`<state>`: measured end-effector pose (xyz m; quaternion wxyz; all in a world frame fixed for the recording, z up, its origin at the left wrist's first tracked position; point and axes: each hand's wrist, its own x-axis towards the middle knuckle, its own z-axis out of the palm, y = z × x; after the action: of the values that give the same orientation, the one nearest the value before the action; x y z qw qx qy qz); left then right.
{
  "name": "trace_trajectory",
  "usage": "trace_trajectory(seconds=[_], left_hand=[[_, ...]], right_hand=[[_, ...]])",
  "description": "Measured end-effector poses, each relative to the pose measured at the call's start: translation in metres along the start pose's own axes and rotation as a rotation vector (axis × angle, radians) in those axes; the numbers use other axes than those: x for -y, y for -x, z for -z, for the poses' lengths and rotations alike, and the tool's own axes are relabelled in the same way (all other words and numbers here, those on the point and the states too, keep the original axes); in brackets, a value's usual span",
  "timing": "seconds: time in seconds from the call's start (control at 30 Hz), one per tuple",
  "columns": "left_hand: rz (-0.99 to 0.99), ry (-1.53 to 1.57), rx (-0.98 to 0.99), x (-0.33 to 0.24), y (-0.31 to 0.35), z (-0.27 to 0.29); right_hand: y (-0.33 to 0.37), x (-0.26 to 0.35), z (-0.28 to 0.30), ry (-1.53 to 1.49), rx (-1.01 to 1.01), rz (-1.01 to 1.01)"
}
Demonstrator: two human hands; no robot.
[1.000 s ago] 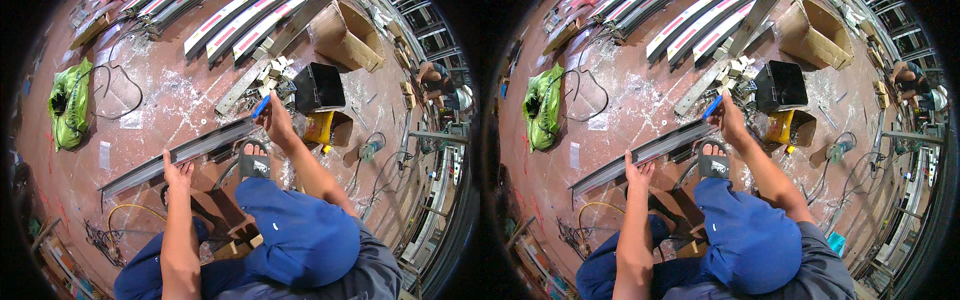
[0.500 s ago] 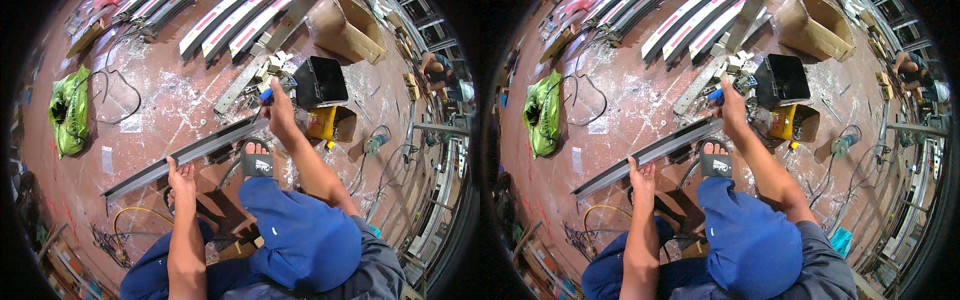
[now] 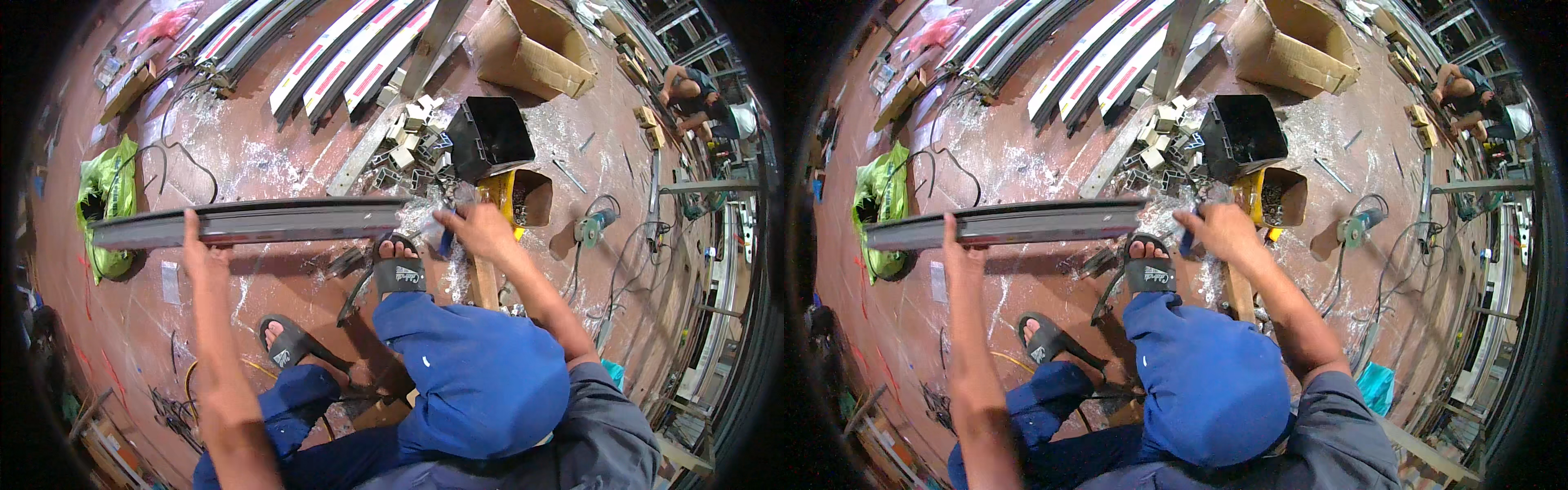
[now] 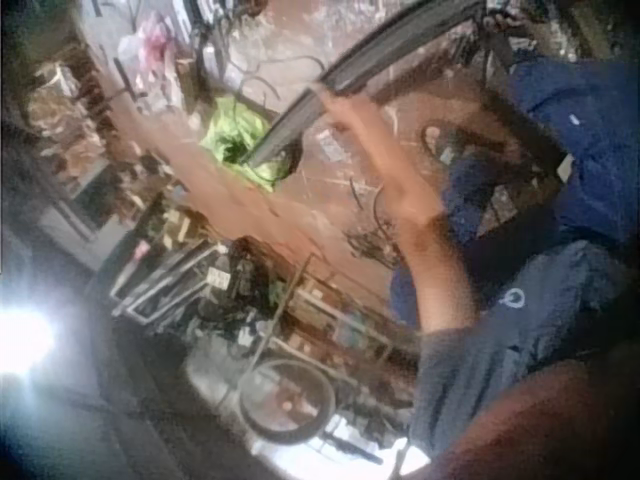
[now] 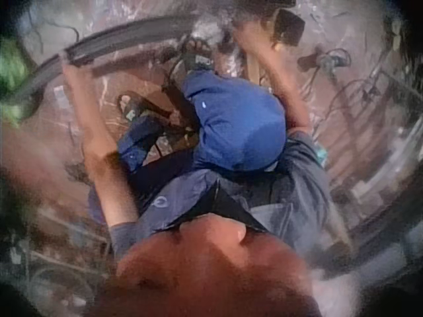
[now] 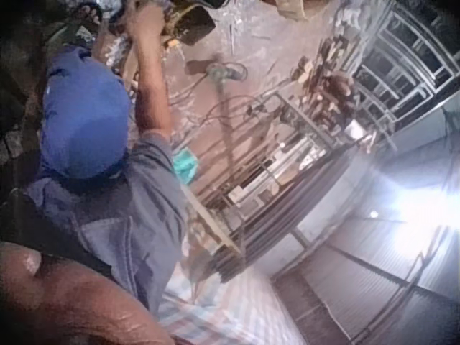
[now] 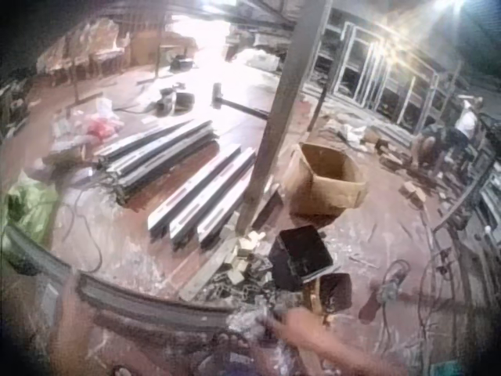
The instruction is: The person sits on the floor and assembles long metal profiles by inserting small metal pieces into their ends. They repeatedly pick up profiles, insert components, and place the finished pieces aside.
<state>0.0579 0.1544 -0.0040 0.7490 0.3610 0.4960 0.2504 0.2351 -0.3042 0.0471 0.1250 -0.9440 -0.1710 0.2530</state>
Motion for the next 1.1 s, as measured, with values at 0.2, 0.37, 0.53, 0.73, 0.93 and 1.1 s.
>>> trace_trajectory(seconds=[0.2, 0.37, 0.53, 0.73, 0.93, 1.1], left_hand=[[-0.038, -0.26, 0.185, -0.119, -0.053, 0.013], [-0.054, -0.844, 0.203, -0.195, -0.069, 0.03], [-0.138, -1.245, 0.416, -0.186, -0.033, 0.03], [-0.119, -1.498, 0.719, -0.124, 0.017, 0.063], [-0.217, -1.821, 0.972, -0.048, 0.046, 0.078], [-0.497, -1.958, 1.098, -0.002, 0.049, 0.046]], right_hand=[[0.033, -0.03, -0.085, 0.112, 0.236, -0.074], [0.041, -0.054, -0.138, 0.066, 0.272, -0.056], [0.042, -0.075, -0.148, -0.021, 0.139, -0.053], [0.014, -0.051, -0.054, -0.242, -0.577, 0.209], [-0.111, -0.076, 0.069, 0.017, -0.577, 0.297], [-0.233, -0.169, 0.048, 0.405, 0.068, 0.106]])
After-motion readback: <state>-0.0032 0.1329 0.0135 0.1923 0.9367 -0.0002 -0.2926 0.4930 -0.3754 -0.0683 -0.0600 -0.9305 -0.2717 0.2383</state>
